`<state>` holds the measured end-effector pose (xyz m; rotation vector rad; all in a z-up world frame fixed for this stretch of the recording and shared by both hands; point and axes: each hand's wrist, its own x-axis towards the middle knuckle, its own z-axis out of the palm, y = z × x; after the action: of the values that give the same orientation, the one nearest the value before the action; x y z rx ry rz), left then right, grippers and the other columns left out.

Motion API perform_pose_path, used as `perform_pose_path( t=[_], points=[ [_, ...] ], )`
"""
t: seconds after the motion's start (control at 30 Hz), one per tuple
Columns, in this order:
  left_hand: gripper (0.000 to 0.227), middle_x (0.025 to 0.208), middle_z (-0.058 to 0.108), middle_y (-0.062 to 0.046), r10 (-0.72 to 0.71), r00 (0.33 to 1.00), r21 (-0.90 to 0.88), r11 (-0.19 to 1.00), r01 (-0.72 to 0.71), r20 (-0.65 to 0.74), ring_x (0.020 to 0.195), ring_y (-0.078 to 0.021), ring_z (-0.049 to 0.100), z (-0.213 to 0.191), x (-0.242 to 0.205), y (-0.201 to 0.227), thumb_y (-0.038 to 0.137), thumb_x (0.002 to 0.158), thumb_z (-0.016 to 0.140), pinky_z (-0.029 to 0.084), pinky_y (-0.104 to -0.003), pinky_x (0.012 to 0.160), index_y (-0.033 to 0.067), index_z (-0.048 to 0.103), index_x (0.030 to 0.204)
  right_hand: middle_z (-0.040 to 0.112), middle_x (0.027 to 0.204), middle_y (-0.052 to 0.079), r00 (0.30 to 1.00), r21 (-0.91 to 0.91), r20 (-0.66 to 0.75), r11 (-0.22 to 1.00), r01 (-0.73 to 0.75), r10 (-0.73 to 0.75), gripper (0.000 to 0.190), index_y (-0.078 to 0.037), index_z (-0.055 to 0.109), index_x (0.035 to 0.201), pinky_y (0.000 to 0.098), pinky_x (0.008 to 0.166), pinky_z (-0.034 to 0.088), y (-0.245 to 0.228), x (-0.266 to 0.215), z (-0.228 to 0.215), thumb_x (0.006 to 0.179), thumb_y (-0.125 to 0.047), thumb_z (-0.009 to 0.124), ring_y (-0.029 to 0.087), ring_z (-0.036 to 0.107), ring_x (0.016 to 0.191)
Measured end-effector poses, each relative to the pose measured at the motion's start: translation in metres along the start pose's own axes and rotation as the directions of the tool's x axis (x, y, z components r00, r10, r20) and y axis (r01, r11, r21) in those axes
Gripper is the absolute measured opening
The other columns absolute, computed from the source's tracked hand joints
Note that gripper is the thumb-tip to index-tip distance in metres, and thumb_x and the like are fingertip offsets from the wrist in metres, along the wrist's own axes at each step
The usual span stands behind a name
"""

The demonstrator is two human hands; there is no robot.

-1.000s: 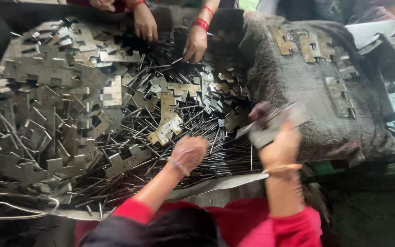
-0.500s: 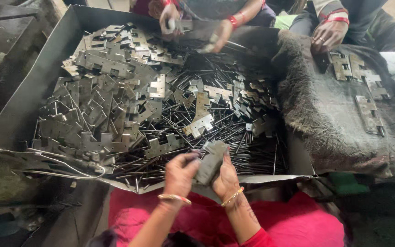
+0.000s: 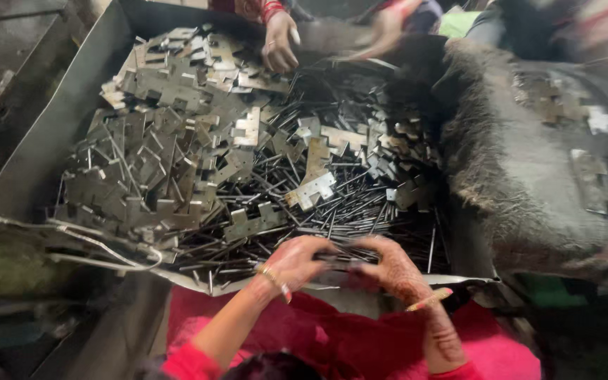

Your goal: The person inserts metal rods into metal hinge plates and places the assembled units into a bin. The person works by hand, handling one hinge at a time from a large pile of parts.

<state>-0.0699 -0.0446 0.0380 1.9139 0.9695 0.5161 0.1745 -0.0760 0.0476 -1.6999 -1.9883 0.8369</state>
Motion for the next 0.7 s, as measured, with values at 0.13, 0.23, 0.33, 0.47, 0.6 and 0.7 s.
perform_pose_path(
  t=[0.13, 0.23, 0.33, 0.47, 0.6, 0.7],
  points=[
    [0.034, 0.099, 0.070, -0.020, -0.070, 0.998, -0.233, 0.970, 0.069, 0.004, 0.088, -0.0377, 0.067, -0.019, 0.022, 0.005, 0.026, 0.090, 0.068, 0.052, -0.043, 0.078, 0.0059, 0.071, 0.117, 0.080, 0.085, 0.005, 0.983, 0.249, 0.142, 0.957, -0.146, 0.113, 0.027, -0.004, 0.078, 0.103, 0.0324, 0.074, 0.060, 0.018, -0.004, -0.008, 0.076, -0.007, 0.082, 0.018, 0.073, 0.078],
    [0.020, 0.090, 0.067, -0.016, 0.191, 0.787, 0.654, 0.685, 0.321, -0.587, 0.083, -0.0342, 0.064, -0.054, 0.020, -0.021, 0.027, 0.085, 0.070, 0.052, -0.047, 0.071, 0.0086, 0.070, 0.092, 0.074, 0.080, 0.010, 0.887, 0.499, 0.077, 0.752, -0.430, 0.455, 0.028, -0.005, 0.077, 0.111, 0.0384, 0.058, 0.057, 0.045, -0.012, -0.024, 0.082, -0.006, 0.078, 0.020, 0.068, 0.068],
    [0.026, 0.096, 0.066, -0.013, 0.123, 0.571, 0.573, 0.354, 0.739, -0.812, 0.090, -0.0303, 0.065, -0.090, 0.005, -0.066, 0.031, 0.080, 0.072, 0.054, -0.046, 0.072, 0.0107, 0.068, 0.096, 0.075, 0.083, 0.010, 0.899, 0.607, -0.106, 0.744, -0.280, 0.425, 0.028, -0.001, 0.077, 0.111, 0.0319, 0.060, 0.051, 0.066, -0.022, -0.043, 0.084, -0.005, 0.078, 0.016, 0.066, 0.070],
    [0.038, 0.099, 0.067, -0.006, 0.103, 0.657, 0.651, 0.315, 0.690, -0.746, 0.094, -0.0275, 0.067, -0.109, -0.018, -0.105, 0.049, 0.084, 0.074, 0.054, -0.045, 0.073, 0.0167, 0.072, 0.103, 0.075, 0.087, 0.005, 0.857, 0.547, -0.272, 0.803, -0.236, 0.437, 0.028, 0.000, 0.079, 0.109, 0.0273, 0.061, 0.049, 0.075, -0.013, -0.055, 0.081, -0.006, 0.081, 0.010, 0.061, 0.072],
    [0.039, 0.097, 0.070, -0.007, 0.044, 0.730, 0.727, 0.161, 0.668, -0.682, 0.096, -0.0256, 0.070, -0.117, -0.002, -0.118, 0.053, 0.088, 0.071, 0.055, -0.044, 0.077, 0.0152, 0.076, 0.096, 0.065, 0.077, 0.004, 0.723, 0.556, -0.534, 0.826, -0.089, 0.438, 0.027, 0.000, 0.079, 0.111, 0.0290, 0.056, 0.044, 0.109, -0.015, -0.099, 0.085, -0.005, 0.079, 0.010, 0.054, 0.066],
    [0.025, 0.095, 0.073, -0.009, 0.017, 0.733, 0.717, 0.228, 0.659, -0.680, 0.096, -0.0257, 0.071, -0.123, 0.002, -0.109, 0.035, 0.098, 0.068, 0.057, -0.041, 0.083, 0.0120, 0.077, 0.093, 0.069, 0.086, 0.010, 0.437, 0.211, -0.871, 0.975, -0.075, 0.222, 0.032, 0.003, 0.073, 0.109, 0.0362, 0.059, 0.050, 0.156, 0.011, -0.151, 0.083, -0.010, 0.087, 0.018, 0.062, 0.070]
  ],
)
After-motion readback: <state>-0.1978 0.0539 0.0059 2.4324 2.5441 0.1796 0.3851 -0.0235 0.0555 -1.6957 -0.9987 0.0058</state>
